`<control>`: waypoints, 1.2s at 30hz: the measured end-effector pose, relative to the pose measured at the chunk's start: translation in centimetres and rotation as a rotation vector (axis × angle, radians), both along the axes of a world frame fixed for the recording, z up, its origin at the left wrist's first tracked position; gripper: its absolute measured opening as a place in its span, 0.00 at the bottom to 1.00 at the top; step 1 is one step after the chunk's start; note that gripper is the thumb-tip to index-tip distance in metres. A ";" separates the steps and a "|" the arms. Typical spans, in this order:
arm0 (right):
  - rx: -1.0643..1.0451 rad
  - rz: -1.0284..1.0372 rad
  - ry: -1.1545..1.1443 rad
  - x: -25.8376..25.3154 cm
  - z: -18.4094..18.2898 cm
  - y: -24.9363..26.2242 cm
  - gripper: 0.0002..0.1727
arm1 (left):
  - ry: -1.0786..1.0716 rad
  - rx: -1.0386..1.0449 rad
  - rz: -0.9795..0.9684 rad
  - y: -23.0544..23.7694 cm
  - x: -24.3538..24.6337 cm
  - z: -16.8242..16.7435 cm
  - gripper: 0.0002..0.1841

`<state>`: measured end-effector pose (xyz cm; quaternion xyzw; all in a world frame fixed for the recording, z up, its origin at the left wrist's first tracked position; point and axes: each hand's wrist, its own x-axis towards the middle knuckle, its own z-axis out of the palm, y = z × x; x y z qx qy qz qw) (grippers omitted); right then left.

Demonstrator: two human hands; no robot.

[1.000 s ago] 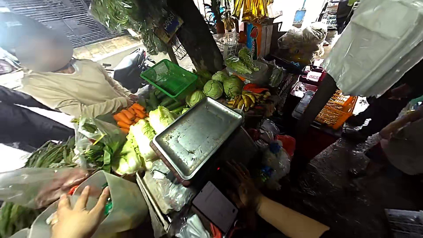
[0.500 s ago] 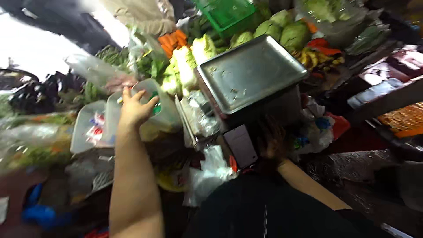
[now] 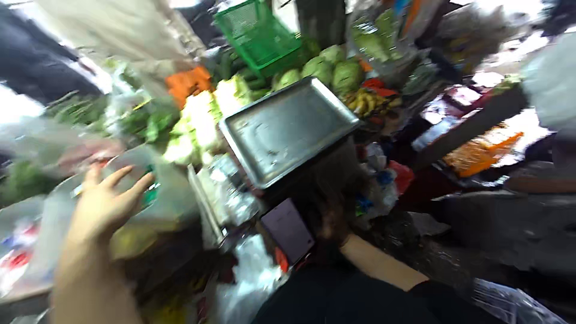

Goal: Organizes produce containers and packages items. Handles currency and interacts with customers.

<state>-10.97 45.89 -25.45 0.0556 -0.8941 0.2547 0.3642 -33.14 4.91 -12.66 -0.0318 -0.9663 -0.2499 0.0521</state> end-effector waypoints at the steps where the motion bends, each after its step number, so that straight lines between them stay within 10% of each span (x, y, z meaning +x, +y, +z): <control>1: 0.012 -0.006 0.004 -0.1 0.1 0.0 0.26 | -0.004 0.020 -0.002 0.0 0.0 0.0 0.34; 27: 0.073 -0.026 0.032 -0.8 -1.1 -0.1 0.26 | 0.076 0.076 0.028 -0.4 0.2 -0.5 0.39; 36: 0.087 -0.056 0.045 -0.8 -1.2 -0.1 0.28 | -0.032 0.134 0.149 2.6 2.2 2.6 0.26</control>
